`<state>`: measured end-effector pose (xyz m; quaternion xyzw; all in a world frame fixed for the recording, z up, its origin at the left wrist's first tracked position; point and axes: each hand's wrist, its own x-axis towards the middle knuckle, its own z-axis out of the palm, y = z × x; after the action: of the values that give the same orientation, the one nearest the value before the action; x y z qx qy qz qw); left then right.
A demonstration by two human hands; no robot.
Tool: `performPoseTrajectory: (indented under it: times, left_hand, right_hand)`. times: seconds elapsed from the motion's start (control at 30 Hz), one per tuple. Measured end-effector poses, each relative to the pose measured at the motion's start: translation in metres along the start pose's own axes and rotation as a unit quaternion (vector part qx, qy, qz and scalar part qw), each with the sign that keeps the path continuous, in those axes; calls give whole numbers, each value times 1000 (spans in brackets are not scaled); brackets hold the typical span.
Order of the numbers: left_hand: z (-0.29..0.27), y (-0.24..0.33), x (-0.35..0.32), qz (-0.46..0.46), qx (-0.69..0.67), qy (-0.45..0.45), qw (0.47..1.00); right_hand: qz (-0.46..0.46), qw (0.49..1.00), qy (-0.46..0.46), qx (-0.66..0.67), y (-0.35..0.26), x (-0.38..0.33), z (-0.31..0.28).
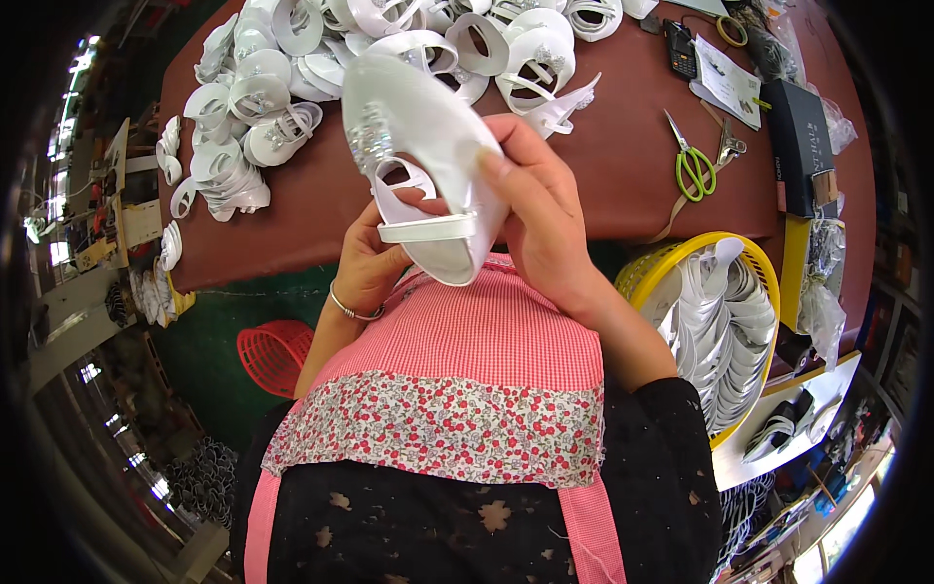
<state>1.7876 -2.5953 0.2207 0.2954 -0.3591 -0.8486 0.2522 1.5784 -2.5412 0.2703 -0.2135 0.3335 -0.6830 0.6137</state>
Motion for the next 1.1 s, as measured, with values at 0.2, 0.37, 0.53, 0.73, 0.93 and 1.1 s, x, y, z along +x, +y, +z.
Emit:
performPoseTrajectory:
  times: [0.2,0.37,0.53,0.73,0.93,1.1]
  left_hand:
    - [-56,-20,5,27,170,24,985]
    - [-182,-29,30,89,518,210,824]
    - [-216,-38,94,132,684,117,708]
    - [-230,-47,129,-137,739,100,652]
    - [-220,-54,66,-94,576,293,757]
    - [-229,-64,35,182,785,96,585]
  right_hand:
    - [86,992,-30,-87,8,-8,-11]
    - [129,982,134,-5,33,-13,-53]
    - [150,957,200,-145,87,-29,-103]
    - [137,901,178,-371,169,-23,-124]
    - [115,778,80,-613,201,-18,-125]
    - [11,737,13,-676,197,-18,-127]
